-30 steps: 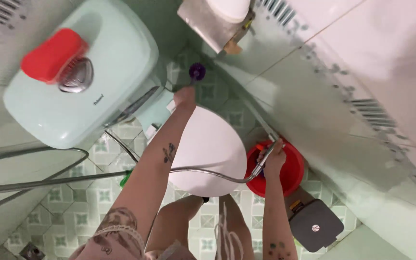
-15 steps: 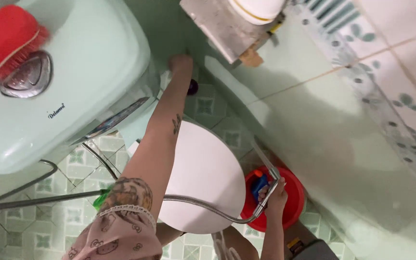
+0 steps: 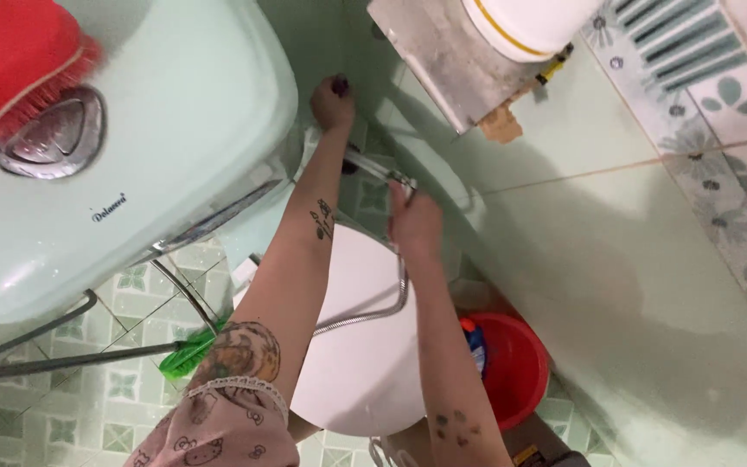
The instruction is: The person scrubs the toilet bowl with a purple toilet brush, then uses a handheld bidet sprayer to rinse the brush and the toilet surfaces. They wipe the toilet tank and seat with a red sponge while spraying water, then rinse the interior bowl again.
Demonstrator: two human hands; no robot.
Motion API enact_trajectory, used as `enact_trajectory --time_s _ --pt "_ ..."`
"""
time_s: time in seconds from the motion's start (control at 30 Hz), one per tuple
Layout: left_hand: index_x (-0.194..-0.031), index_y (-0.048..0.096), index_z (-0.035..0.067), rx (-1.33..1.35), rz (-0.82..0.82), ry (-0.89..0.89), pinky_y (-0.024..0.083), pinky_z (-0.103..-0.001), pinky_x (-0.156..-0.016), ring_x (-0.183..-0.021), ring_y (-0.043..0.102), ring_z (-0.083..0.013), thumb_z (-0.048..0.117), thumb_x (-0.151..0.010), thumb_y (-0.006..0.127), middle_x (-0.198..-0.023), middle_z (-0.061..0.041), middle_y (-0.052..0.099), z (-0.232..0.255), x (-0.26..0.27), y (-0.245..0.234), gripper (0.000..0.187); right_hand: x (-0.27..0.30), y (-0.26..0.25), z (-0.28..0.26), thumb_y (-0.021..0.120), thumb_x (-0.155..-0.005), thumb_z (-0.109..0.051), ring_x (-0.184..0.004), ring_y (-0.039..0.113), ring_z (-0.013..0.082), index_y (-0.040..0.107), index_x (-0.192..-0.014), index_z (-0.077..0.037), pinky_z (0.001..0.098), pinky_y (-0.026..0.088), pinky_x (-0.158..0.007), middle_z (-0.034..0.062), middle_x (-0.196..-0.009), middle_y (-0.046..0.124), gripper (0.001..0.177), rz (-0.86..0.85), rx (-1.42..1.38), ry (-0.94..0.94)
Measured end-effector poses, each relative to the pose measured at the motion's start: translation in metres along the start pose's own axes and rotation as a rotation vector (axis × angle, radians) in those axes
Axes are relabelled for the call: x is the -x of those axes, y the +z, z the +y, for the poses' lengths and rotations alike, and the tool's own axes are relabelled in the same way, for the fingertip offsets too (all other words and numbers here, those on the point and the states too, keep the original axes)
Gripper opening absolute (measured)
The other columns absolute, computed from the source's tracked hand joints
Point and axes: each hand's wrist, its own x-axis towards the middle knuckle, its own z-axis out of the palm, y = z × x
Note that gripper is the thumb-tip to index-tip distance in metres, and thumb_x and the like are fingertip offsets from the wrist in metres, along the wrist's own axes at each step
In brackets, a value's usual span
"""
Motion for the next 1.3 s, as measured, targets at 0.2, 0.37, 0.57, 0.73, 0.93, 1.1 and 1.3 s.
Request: enact_trajectory --time_s 0.2,0.37,0.57,0.73,0.93,1.1,1.3 --pt "-0.111 0.082 0.015 0.242 0.098 0.013 0.064 -0.034 -0.082 -0.095 0.077 -0.0194 0.008 -0.096 0.069 -0.107 -0.003 0.082 0.015 -0.021 0.025 0.021 -0.016 0.021 -0.027 0.047 -0.107 -0.056 -0.060 0.070 0.0389 0.062 -0.075 -0.005 0.0521 0.053 -0.067 0.0125 -0.059 0.070 0.063 0.075 0.056 -0.170" --pt "-0.145 0.067 0.030 0.687 0.016 -0.317 0.033 -0.020 -0.091 -0.134 0.064 -0.0201 0.015 -0.103 0.053 -0.148 0.009 0.068 0.093 -0.001 -0.035 0.047 -0.024 0.026 -0.017 0.047 -0.109 -0.053 -0.046 0.061 0.0249 0.052 -0.076 -0.009 0.0421 0.047 -0.049 0.0056 -0.053 0.061 0.055 0.150 0.042 -0.319" --pt "-0.124 0.076 0.016 0.720 -0.339 -0.623 0.047 -0.034 -0.069 -0.077 0.058 -0.0174 0.053 -0.087 0.066 -0.091 -0.004 0.066 0.100 0.045 -0.055 0.053 -0.044 0.045 -0.010 0.042 -0.107 -0.061 -0.055 0.058 0.0284 0.061 -0.086 -0.007 0.0457 0.044 -0.052 0.0088 -0.065 0.059 0.061 0.315 0.172 -0.379" --pt "-0.147 0.060 0.004 0.803 -0.393 -0.092 0.039 -0.058 -0.120 -0.140 0.054 -0.0451 0.036 -0.110 0.055 -0.146 -0.025 0.062 0.054 0.161 -0.127 0.049 0.020 0.003 -0.053 0.060 -0.107 -0.048 -0.059 0.075 0.0245 0.062 -0.096 0.003 0.0349 0.061 -0.049 0.0171 -0.070 0.072 0.052 0.157 -0.227 -0.175" --pt "-0.127 0.070 0.006 0.349 -0.604 -0.389 0.045 -0.060 -0.109 -0.122 0.064 -0.0464 0.061 -0.108 0.043 -0.118 -0.025 0.074 0.118 0.326 -0.277 0.065 0.070 -0.009 -0.028 0.064 -0.105 -0.048 -0.057 0.074 0.0306 0.067 -0.073 0.002 0.0464 0.058 -0.045 0.0209 -0.065 0.071 0.060 0.151 -0.295 -0.174" --pt "-0.103 0.074 0.019 0.259 -0.846 -0.269 0.057 -0.040 -0.090 -0.095 0.078 -0.0241 0.054 -0.112 0.051 -0.088 -0.003 0.080 0.131 0.415 -0.351 0.043 0.171 -0.041 -0.066 0.070 -0.100 -0.043 -0.054 0.075 0.0284 0.068 -0.074 0.007 0.0400 0.067 -0.046 0.0237 -0.070 0.075 0.056 0.116 -0.545 0.004" --pt "-0.096 0.063 0.009 0.268 -0.892 -0.276 0.054 -0.049 -0.083 -0.086 0.070 -0.0327 0.058 -0.113 0.045 -0.083 -0.012 0.071 0.187 0.462 -0.433 0.055 0.220 -0.056 -0.031 0.073 -0.098 -0.043 -0.052 0.075 0.0287 0.066 -0.092 0.002 0.0419 0.066 -0.046 0.0265 -0.073 0.075 0.046 0.093 -0.890 0.062"
